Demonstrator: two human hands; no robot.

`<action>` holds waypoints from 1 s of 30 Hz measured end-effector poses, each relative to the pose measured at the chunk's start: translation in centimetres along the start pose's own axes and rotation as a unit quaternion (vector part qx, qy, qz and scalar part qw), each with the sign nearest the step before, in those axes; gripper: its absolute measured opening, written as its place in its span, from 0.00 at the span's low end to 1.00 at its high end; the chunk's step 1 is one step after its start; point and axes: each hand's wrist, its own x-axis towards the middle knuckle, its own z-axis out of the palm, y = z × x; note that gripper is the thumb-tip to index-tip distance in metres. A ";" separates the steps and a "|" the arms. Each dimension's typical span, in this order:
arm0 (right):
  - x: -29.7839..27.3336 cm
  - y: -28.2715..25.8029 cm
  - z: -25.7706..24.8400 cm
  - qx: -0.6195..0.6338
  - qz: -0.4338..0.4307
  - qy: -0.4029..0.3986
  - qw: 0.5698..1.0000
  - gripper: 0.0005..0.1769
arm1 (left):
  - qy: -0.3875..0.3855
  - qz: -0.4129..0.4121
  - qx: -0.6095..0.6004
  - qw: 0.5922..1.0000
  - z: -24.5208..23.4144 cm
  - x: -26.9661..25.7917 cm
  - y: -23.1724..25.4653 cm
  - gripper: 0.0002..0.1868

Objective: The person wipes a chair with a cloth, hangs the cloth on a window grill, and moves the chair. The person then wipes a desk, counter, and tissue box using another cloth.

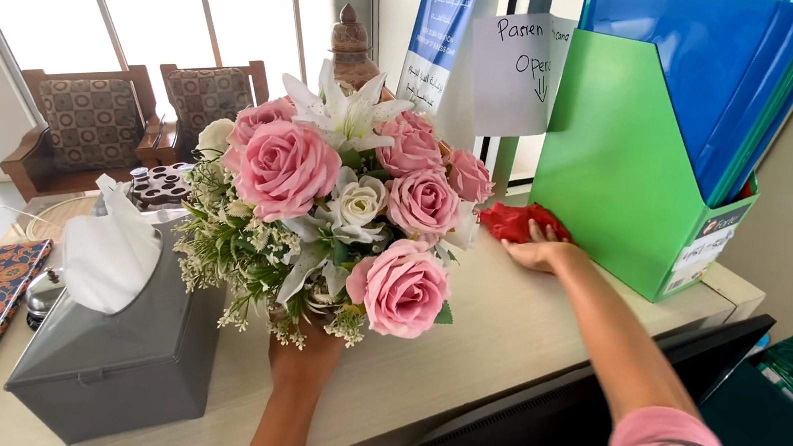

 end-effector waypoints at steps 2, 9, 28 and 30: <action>1.9 -3.0 0.7 0.012 0.024 0.000 1.000 0.55 | 0.015 0.027 0.027 0.999 0.2 0.3 0.1 0.29; -7.7 -7.2 3.6 -0.388 -0.243 -0.051 0.888 0.37 | -0.054 -0.008 0.063 0.996 -0.4 1.2 0.2 0.34; -25.1 -9.8 3.8 -0.108 -0.221 0.038 0.969 0.24 | -0.043 0.041 0.128 0.990 1.1 2.1 -1.3 0.35; -26.0 -9.6 1.4 -0.018 -0.221 0.047 0.974 0.22 | -0.079 0.052 0.062 0.994 0.1 2.1 -0.6 0.31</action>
